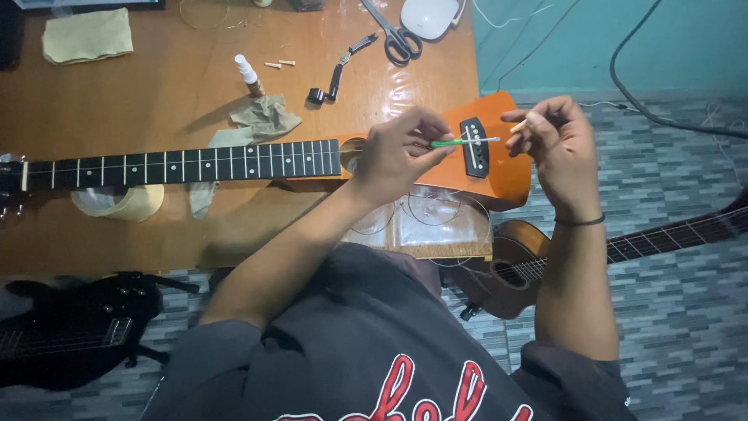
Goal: The person adjusts the tuning pegs on the headstock of an acoustic guitar. They then use a small green tool to manipulate the strings at the bridge and proceed to thread a new string through the bridge and along the fretboard.
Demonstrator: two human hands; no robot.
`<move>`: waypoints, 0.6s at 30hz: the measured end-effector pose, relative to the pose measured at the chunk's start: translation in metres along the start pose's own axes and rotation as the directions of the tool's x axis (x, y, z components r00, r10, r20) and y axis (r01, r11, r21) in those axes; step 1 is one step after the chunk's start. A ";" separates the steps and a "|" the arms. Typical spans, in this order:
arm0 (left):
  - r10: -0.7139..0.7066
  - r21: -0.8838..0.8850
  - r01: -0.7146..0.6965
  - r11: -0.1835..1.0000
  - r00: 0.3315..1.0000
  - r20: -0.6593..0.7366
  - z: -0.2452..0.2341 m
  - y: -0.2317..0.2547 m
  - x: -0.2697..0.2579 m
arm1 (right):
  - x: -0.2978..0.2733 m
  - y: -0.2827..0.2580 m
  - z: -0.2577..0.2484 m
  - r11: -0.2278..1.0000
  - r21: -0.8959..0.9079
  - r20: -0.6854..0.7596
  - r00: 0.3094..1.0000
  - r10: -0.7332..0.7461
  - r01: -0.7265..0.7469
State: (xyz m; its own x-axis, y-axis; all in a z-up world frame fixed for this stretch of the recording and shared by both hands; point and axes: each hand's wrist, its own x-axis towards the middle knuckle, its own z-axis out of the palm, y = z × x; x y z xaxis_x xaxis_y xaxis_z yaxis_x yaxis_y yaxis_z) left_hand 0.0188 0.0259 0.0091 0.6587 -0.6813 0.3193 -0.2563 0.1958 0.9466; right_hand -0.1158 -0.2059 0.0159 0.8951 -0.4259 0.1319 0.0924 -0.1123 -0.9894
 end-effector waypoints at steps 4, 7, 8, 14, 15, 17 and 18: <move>-0.050 -0.177 0.042 0.983 0.998 -0.041 -0.025 0.026 -0.008 | 0.001 -0.010 0.027 0.994 0.098 0.030 0.999 0.041 -0.044; -0.044 -0.365 0.009 0.931 0.995 -0.087 -0.056 0.043 -0.020 | 0.003 -0.018 0.046 0.985 0.161 0.047 0.997 0.053 -0.060; -0.027 -0.407 -0.009 0.913 0.996 -0.082 -0.070 0.045 -0.026 | 0.006 -0.019 0.050 0.984 0.176 0.067 0.998 0.021 -0.032; -0.044 -0.521 -0.115 0.846 0.959 -0.281 -0.151 0.108 -0.093 | 0.020 -0.060 0.114 0.986 0.151 0.239 0.966 -0.101 0.066; -0.030 -0.518 -0.167 0.839 0.936 -0.351 -0.162 0.128 -0.105 | 0.022 -0.070 0.129 0.988 0.130 0.275 0.955 -0.114 0.080; -0.015 -0.412 -0.182 0.893 0.903 -0.430 -0.185 0.131 -0.124 | 0.034 -0.083 0.160 0.986 0.103 0.324 0.933 -0.155 0.128; -0.002 -0.319 -0.175 0.932 0.875 -0.484 -0.195 0.133 -0.133 | 0.039 -0.090 0.175 0.982 0.068 0.348 0.918 -0.188 0.175</move>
State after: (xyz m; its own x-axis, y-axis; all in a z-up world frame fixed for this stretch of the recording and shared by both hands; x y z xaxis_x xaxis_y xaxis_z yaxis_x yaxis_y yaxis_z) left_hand 0.0354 0.2800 0.1011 0.9194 -0.2547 0.2998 -0.1283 0.5263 0.8406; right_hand -0.0125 -0.0554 0.0993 0.9566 -0.0576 0.2858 0.2772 -0.1237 -0.9528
